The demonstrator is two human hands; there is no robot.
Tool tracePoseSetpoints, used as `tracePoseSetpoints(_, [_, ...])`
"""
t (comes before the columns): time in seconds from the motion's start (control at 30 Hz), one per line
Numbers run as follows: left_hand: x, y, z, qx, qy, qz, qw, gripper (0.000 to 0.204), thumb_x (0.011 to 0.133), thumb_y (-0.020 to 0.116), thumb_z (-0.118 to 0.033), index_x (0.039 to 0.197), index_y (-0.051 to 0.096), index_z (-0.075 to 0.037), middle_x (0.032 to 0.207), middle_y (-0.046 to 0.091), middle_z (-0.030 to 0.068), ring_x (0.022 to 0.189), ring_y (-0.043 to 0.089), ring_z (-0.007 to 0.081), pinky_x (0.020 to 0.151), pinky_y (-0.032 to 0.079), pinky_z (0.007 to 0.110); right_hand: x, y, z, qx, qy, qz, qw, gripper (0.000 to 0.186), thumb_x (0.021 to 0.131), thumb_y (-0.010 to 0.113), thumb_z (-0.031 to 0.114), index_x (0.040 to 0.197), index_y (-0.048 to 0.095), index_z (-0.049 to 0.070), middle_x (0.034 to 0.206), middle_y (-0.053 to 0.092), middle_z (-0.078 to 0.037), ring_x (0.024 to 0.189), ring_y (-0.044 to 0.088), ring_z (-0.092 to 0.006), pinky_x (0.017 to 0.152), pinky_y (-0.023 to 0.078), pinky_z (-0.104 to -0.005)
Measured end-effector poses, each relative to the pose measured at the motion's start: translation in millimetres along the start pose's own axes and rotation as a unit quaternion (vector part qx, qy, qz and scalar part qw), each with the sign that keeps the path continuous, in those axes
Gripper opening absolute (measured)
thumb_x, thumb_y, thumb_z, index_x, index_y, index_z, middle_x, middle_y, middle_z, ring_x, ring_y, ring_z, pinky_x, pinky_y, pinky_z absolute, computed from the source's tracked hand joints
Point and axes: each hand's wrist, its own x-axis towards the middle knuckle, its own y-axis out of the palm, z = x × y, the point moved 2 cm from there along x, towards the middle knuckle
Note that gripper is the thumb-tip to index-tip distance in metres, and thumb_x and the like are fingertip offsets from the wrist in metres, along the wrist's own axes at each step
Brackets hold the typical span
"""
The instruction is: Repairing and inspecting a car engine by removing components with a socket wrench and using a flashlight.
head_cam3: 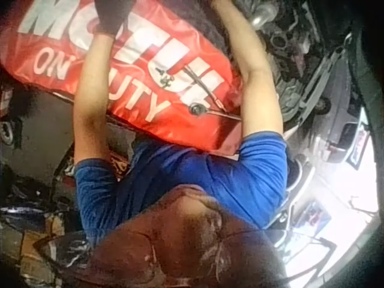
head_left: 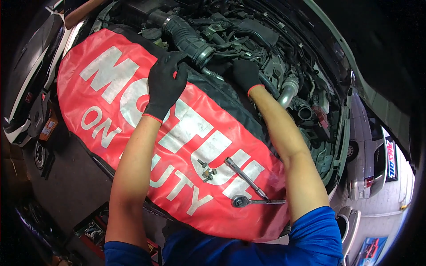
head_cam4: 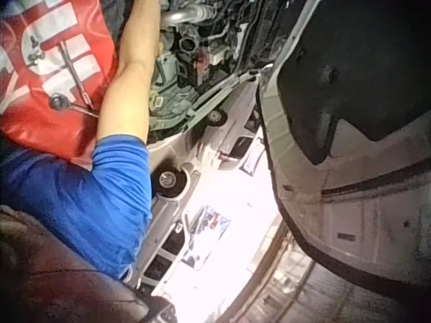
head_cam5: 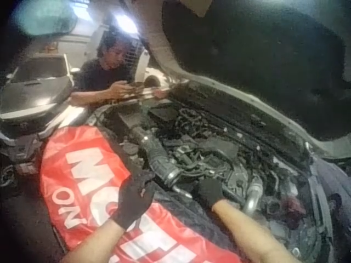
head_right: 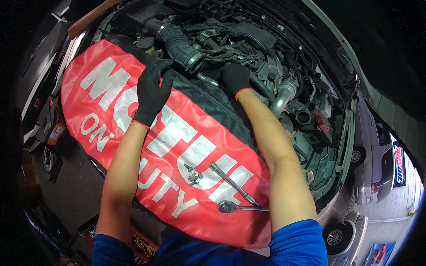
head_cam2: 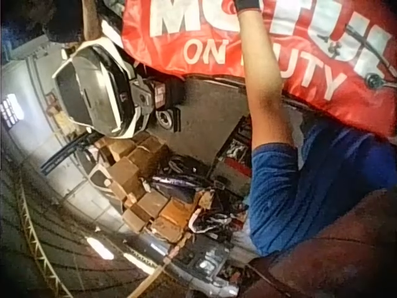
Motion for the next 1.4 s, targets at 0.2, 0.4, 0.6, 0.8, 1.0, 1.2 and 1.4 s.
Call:
tracePoseSetpoints(0.2, [1,0,1,-0.016,-0.010,-0.001,1.000,0.027,0.082,0.064,-0.009,0.109,0.066,-0.007,0.103,0.067,0.0130,0.096,0.064,0.0306,0.083,0.050,0.037,12,-3,-13,0.058,-0.006,0.035,0.998,0.028,0.079,0.062,0.029,0.082,0.072,0.003,0.087,0.069,-0.021,0.083,0.068,-0.0376,0.073,0.053,-0.0480])
tracePoseSetpoints(0.4, [-1,0,2,-0.002,-0.007,0.000,1.000,0.027,0.083,0.064,-0.010,0.109,0.066,-0.007,0.104,0.067,0.0123,0.096,0.064,0.0300,0.082,0.050,0.037,15,-16,-15,0.025,-0.028,0.062,0.997,0.026,0.078,0.066,0.030,0.081,0.071,0.005,0.084,0.068,-0.021,0.081,0.067,-0.0382,0.072,0.053,-0.0485])
tracePoseSetpoints(0.6, [0,0,2,0.007,-0.011,0.002,1.000,0.027,0.083,0.064,-0.011,0.110,0.066,-0.008,0.104,0.067,0.0118,0.095,0.064,0.0300,0.081,0.050,0.037,26,-16,-17,-0.010,-0.123,0.075,0.990,0.021,0.075,0.066,0.026,0.079,0.071,0.006,0.080,0.067,-0.021,0.077,0.067,-0.0382,0.067,0.052,-0.0481])
tracePoseSetpoints(0.8, [-1,0,2,0.002,-0.020,0.010,1.000,0.027,0.083,0.064,-0.012,0.110,0.065,-0.008,0.103,0.066,0.0116,0.093,0.064,0.0299,0.080,0.050,0.037,25,1,-12,-0.049,-0.134,0.027,0.989,0.018,0.075,0.064,0.021,0.076,0.070,0.005,0.078,0.067,-0.021,0.076,0.067,-0.0379,0.066,0.053,-0.0477])
tracePoseSetpoints(1.0, [0,0,2,-0.008,0.009,-0.013,1.000,0.027,0.083,0.064,-0.012,0.109,0.066,-0.007,0.103,0.067,0.0118,0.093,0.064,0.0295,0.080,0.050,0.036,21,8,-4,-0.083,-0.098,0.026,0.991,0.018,0.078,0.061,0.021,0.079,0.070,0.006,0.081,0.068,-0.020,0.078,0.068,-0.0371,0.069,0.053,-0.0475])
tracePoseSetpoints(1.2, [0,-1,0,0.000,-0.005,0.000,1.000,0.027,0.083,0.064,-0.010,0.110,0.066,-0.007,0.104,0.067,0.0121,0.095,0.064,0.0297,0.081,0.050,0.037,22,-5,-17,-0.037,-0.074,0.039,0.996,0.021,0.081,0.058,0.022,0.086,0.069,0.005,0.086,0.069,-0.021,0.080,0.068,-0.0380,0.069,0.053,-0.0486])
tracePoseSetpoints(1.4, [1,-1,0,0.011,-0.002,-0.001,1.000,0.027,0.083,0.064,-0.011,0.110,0.066,-0.007,0.105,0.067,0.0127,0.097,0.064,0.0303,0.083,0.050,0.037,24,-5,-19,-0.023,-0.091,0.012,0.996,0.023,0.081,0.062,0.025,0.086,0.069,0.003,0.087,0.068,-0.022,0.079,0.067,-0.0392,0.069,0.053,-0.0486])
